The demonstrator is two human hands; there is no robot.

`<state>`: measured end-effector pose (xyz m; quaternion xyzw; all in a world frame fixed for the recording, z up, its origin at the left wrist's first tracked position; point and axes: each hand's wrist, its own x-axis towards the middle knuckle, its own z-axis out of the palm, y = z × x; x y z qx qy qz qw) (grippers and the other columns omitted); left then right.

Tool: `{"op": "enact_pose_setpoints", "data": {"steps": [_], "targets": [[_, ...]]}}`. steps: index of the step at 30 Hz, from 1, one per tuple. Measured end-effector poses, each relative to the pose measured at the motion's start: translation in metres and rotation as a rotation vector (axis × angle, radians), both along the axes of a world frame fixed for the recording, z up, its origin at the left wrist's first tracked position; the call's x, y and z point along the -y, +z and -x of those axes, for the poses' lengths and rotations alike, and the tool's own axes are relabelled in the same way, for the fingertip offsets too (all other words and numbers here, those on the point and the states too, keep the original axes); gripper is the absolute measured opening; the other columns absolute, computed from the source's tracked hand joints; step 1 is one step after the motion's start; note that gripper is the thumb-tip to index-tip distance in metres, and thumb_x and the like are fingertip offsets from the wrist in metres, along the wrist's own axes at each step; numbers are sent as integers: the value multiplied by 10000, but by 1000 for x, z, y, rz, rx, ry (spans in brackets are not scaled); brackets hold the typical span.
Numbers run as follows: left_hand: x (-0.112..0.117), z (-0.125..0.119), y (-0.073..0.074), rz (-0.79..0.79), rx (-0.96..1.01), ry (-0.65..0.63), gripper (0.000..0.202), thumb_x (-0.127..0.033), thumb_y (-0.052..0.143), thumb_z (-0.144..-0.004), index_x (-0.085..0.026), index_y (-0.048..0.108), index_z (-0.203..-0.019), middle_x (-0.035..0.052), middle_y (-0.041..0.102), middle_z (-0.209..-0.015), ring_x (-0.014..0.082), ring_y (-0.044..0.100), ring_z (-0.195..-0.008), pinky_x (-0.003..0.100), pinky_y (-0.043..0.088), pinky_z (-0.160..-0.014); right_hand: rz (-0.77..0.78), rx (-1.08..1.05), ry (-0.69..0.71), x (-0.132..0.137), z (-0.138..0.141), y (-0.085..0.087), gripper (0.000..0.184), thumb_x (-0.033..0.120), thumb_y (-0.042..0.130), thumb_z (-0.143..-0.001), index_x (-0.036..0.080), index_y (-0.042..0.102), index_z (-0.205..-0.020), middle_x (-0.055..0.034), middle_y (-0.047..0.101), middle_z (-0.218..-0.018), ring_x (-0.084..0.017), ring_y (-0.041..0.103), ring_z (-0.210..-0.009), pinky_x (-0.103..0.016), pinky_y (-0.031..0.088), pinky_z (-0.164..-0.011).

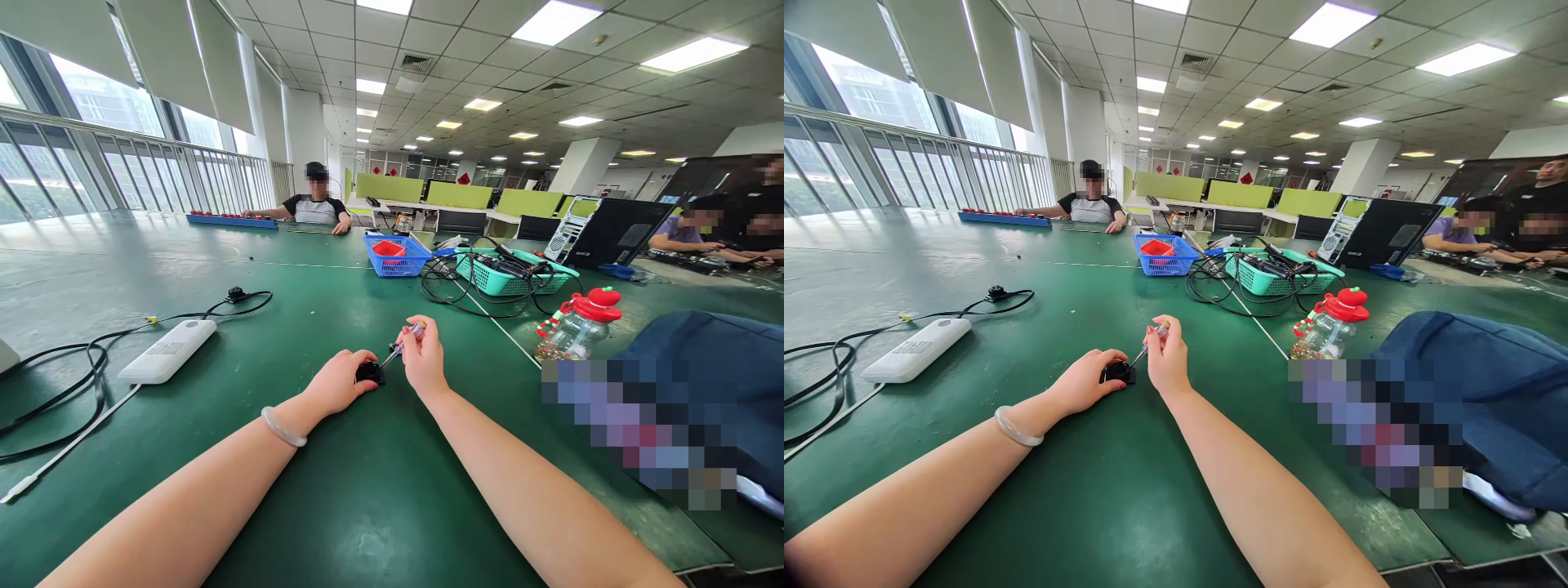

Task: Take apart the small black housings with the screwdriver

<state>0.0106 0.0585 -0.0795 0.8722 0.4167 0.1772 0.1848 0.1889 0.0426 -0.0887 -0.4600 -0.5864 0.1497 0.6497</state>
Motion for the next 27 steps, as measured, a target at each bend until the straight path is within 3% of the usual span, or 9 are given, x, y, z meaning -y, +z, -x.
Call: {"op": "enact_pose_setpoints", "data": {"steps": [7, 13, 20, 27], "targets": [[-2, 1, -3, 12, 7, -13, 403, -392, 629, -790, -259, 581, -1167, 75, 647, -1042, 260, 575, -1020, 419, 476, -926, 81, 97, 38, 3, 1, 6, 150, 353, 441, -921, 236, 430, -1016, 11, 611, -727, -129, 567, -568, -254, 456, -552], [-2, 0, -2, 8, 0, -10, 403, -389, 628, -784, -257, 592, -1162, 74, 651, -1017, 261, 581, -1009, 416, 479, -922, 14, 198, 0, 8, 4, 8, 143, 327, 437, -919, 224, 430, -1019, -10, 628, -747, -155, 625, -659, -299, 503, -663], [-2, 0, -2, 6, 0, 14, 396, -395, 639, -775, -267, 606, -1148, 71, 643, -1005, 253, 589, -989, 406, 482, -917, -62, 71, -66, 12, 5, 10, 117, 309, 415, -931, 225, 417, -1012, 6, 592, -710, -144, 597, -622, -285, 497, -638], [-5, 1, -3, -21, -14, 6, 425, -416, 642, -774, -253, 605, -1165, 78, 654, -978, 259, 594, -952, 405, 489, -880, -22, 279, -1, 19, 10, 17, 85, 303, 399, -935, 237, 409, -987, -4, 590, -732, -153, 590, -618, -279, 478, -623]]}}
